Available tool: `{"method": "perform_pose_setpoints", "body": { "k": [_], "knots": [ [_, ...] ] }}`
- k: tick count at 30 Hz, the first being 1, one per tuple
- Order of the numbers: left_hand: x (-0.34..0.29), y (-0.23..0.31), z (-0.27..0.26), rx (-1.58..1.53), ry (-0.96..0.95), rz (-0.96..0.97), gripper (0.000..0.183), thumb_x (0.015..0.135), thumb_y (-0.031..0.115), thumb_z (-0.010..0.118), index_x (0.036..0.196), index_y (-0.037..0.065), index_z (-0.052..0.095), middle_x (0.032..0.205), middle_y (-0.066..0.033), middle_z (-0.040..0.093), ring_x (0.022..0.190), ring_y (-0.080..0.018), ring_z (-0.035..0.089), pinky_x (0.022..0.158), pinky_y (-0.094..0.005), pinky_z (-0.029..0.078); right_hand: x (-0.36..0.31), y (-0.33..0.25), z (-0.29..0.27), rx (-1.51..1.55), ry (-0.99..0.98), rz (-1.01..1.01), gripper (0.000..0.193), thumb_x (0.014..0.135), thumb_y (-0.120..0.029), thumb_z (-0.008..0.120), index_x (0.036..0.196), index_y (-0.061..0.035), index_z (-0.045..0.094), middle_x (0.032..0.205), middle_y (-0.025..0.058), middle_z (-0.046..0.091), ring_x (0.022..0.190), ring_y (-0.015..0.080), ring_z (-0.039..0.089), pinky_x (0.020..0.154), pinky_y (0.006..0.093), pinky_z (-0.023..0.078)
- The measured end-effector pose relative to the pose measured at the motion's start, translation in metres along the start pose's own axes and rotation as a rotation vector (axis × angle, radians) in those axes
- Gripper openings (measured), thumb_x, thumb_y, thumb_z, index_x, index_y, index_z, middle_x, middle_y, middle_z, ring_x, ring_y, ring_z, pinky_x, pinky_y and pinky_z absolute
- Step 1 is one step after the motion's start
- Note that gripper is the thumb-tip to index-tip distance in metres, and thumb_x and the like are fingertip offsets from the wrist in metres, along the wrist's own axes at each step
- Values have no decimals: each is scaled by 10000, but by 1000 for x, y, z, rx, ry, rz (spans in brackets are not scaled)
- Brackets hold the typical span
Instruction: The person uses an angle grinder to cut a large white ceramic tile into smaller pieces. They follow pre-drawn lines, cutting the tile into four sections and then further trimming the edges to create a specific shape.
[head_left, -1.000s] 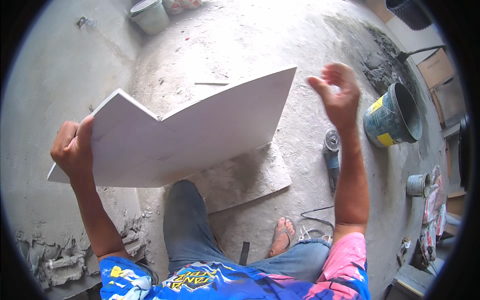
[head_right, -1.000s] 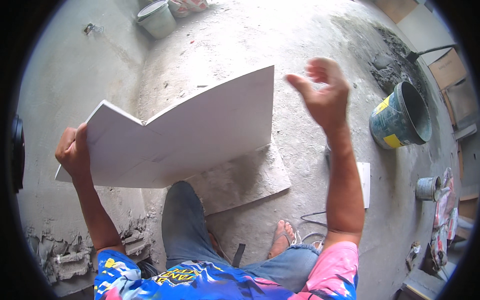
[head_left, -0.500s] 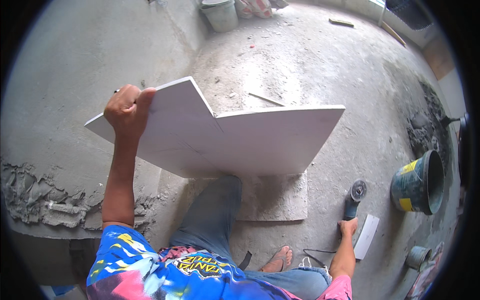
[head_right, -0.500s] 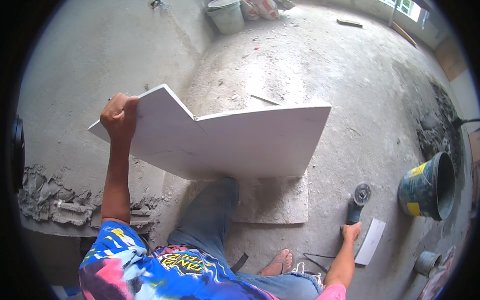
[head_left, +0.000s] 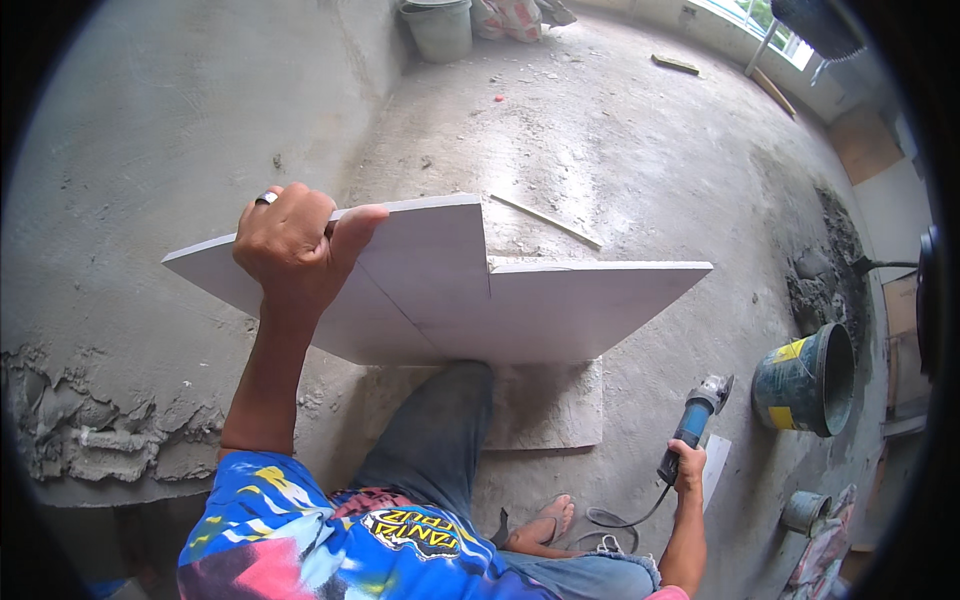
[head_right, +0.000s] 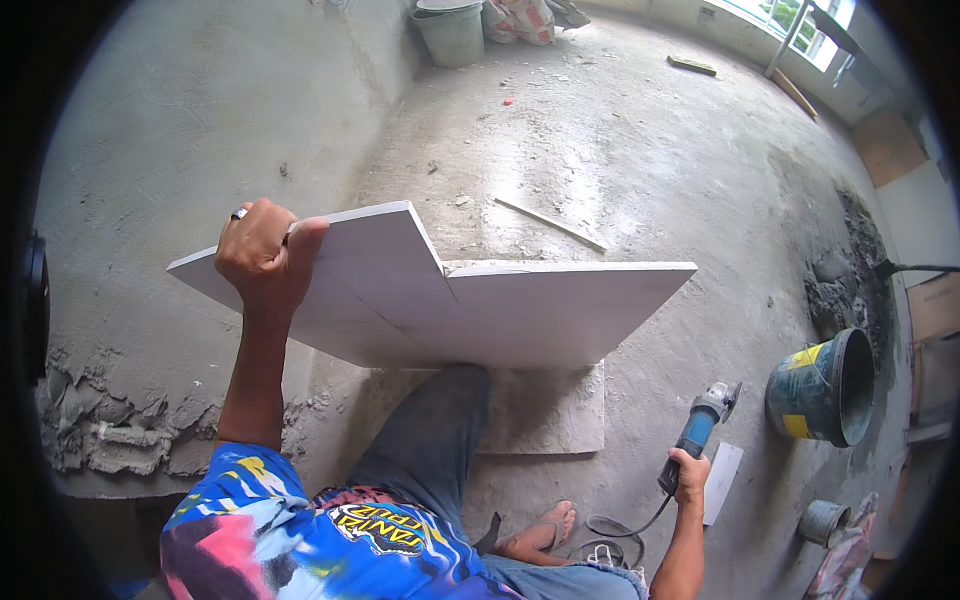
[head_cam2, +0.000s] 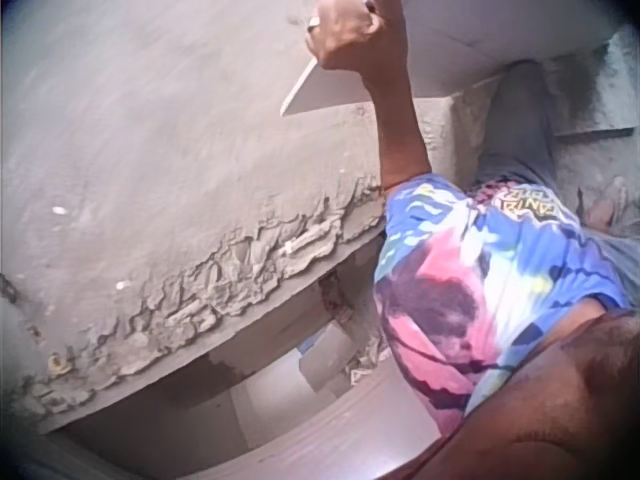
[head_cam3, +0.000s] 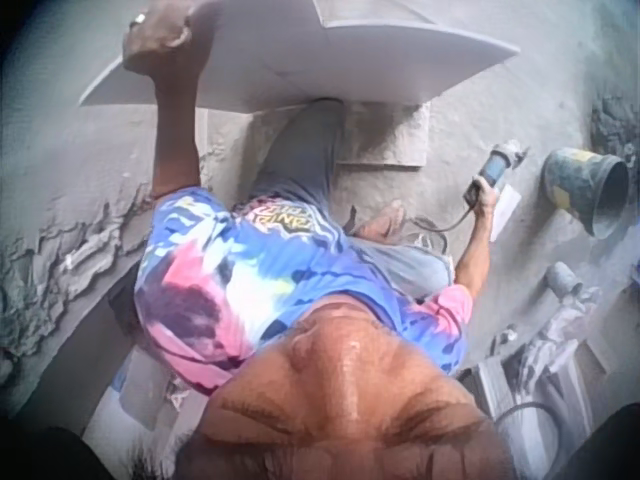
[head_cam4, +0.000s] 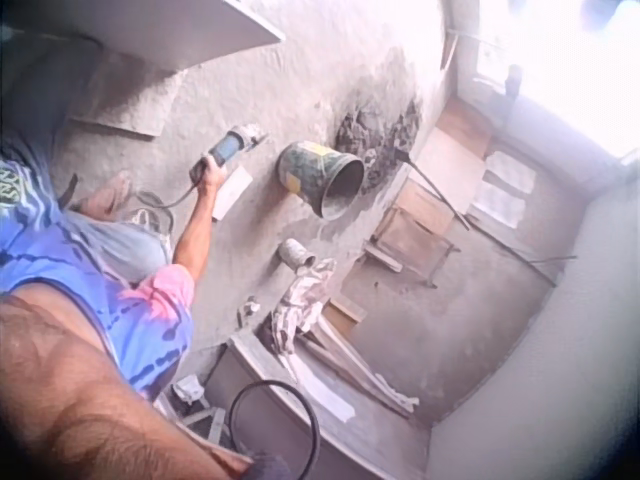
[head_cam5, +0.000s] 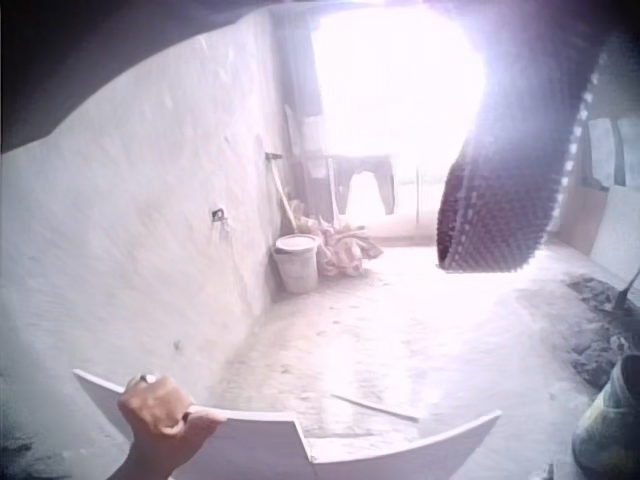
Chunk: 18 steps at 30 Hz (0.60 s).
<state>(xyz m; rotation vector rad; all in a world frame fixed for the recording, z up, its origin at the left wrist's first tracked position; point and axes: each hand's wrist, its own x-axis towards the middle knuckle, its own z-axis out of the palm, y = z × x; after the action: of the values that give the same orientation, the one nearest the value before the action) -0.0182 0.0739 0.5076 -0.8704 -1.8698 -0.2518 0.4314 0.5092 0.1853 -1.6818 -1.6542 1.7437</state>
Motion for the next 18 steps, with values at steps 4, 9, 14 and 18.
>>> {"method": "perform_pose_setpoints", "body": {
  "k": [4, 9, 14, 18],
  "knots": [
    [2, 2, 18, -63, 41, 2, 702, 898, 644, 655, 517, 169, 303, 486, 22, 290, 428, -130, 257, 476, -334, 204, -85, -81, 18, 109, -95, -11, 255, 731, -147, 786, 890, -42, 616, 707, 34, 620, 586, 176, 643, 551, 319, 540],
    [10, -6, 19, -97, 20, 8, 652, 953, 594, 613, 514, 173, 377, 493, 27, 340, 420, -130, 298, 470, -327, 221, -178, -165, 51, 121, -87, -269, 332, 726, -143, 802, 954, -22, 593, 760, 59, 635, 606, 192, 661, 590, 325, 568],
    [3, -3, 17, -165, -17, -9, 525, 1006, 521, 553, 630, 157, 591, 542, 23, 457, 463, -149, 428, 500, -327, 308, -247, -208, 96, 254, -53, -491, 522, 674, -239, 721, 1089, 47, 584, 905, 145, 638, 806, 240, 678, 730, 364, 579],
    [7, -7, 9, -273, -15, -62, 371, 977, 417, 608, 727, 147, 654, 582, 19, 522, 517, -168, 497, 559, -343, 369, -275, -217, 135, 260, -75, -588, 518, 608, -184, 665, 1061, 55, 587, 900, 147, 640, 798, 252, 673, 738, 370, 574]
  ]
}}
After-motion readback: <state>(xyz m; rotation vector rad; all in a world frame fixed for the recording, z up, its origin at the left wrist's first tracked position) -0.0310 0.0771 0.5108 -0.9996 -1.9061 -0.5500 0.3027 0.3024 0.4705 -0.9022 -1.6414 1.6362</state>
